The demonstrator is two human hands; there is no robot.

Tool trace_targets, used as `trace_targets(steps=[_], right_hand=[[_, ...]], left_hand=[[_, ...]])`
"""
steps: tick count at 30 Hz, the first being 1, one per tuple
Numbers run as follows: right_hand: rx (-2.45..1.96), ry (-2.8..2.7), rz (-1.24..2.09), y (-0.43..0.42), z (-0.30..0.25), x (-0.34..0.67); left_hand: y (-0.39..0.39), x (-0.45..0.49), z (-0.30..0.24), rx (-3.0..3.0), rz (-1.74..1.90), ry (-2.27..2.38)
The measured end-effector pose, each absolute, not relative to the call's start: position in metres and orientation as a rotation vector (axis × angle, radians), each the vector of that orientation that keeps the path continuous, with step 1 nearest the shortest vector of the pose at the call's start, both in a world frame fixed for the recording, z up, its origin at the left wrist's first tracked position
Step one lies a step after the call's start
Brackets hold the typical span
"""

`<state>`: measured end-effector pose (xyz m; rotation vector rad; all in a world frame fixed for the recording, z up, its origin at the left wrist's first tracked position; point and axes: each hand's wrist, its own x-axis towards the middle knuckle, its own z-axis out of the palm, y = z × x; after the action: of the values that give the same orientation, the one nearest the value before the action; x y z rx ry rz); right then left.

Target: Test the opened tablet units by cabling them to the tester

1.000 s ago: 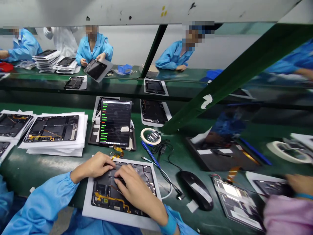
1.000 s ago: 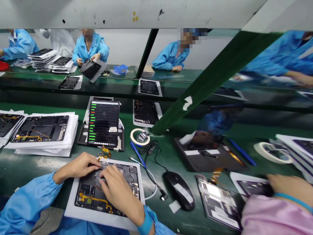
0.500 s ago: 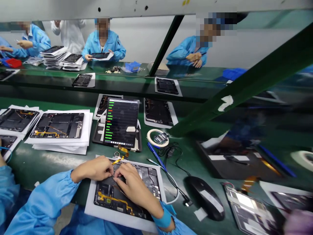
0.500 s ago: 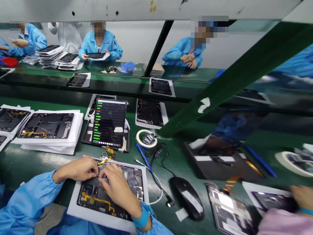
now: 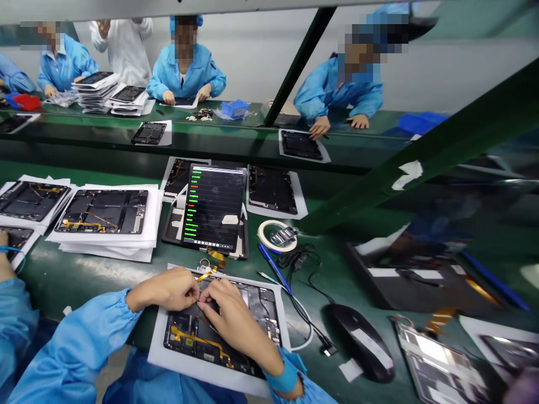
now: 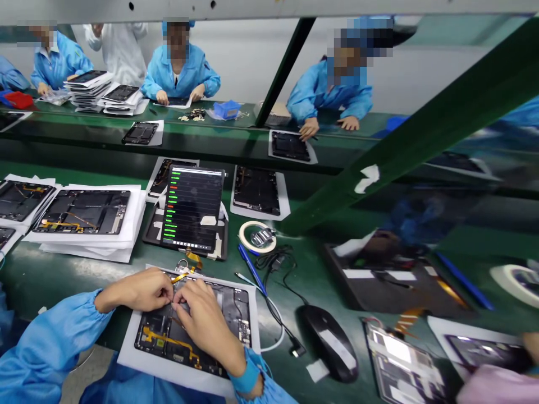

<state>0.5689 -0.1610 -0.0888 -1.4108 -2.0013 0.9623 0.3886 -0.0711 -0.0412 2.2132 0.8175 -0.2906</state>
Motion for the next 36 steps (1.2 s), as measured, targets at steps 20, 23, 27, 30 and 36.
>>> trace_targets(steps=[20, 23, 27, 30, 36], right_hand=[[-1.4, -2.004, 0.949, -0.161, -0.089, 0.569], [-1.406, -2.008, 0.951, -0.161, -0.088, 0.569], [-1.421, -2.019, 0.939, -0.161, -0.087, 0.569], [-1.424, -2.029, 0.927, -0.16, -0.086, 0.568], [-1.43, -1.993, 0.994, -0.16, -0.089, 0.569]], left_hand=[[-0.073, 0.387, -0.045, 2.204, -0.259, 0.84], [-0.075, 0.389, -0.044, 2.212, -0.275, 0.864], [-0.077, 0.39, -0.045, 2.221, -0.269, 0.891], [-0.078, 0.391, -0.045, 2.22, -0.263, 0.903], [-0.082, 0.393, -0.043, 2.227, -0.261, 0.934]])
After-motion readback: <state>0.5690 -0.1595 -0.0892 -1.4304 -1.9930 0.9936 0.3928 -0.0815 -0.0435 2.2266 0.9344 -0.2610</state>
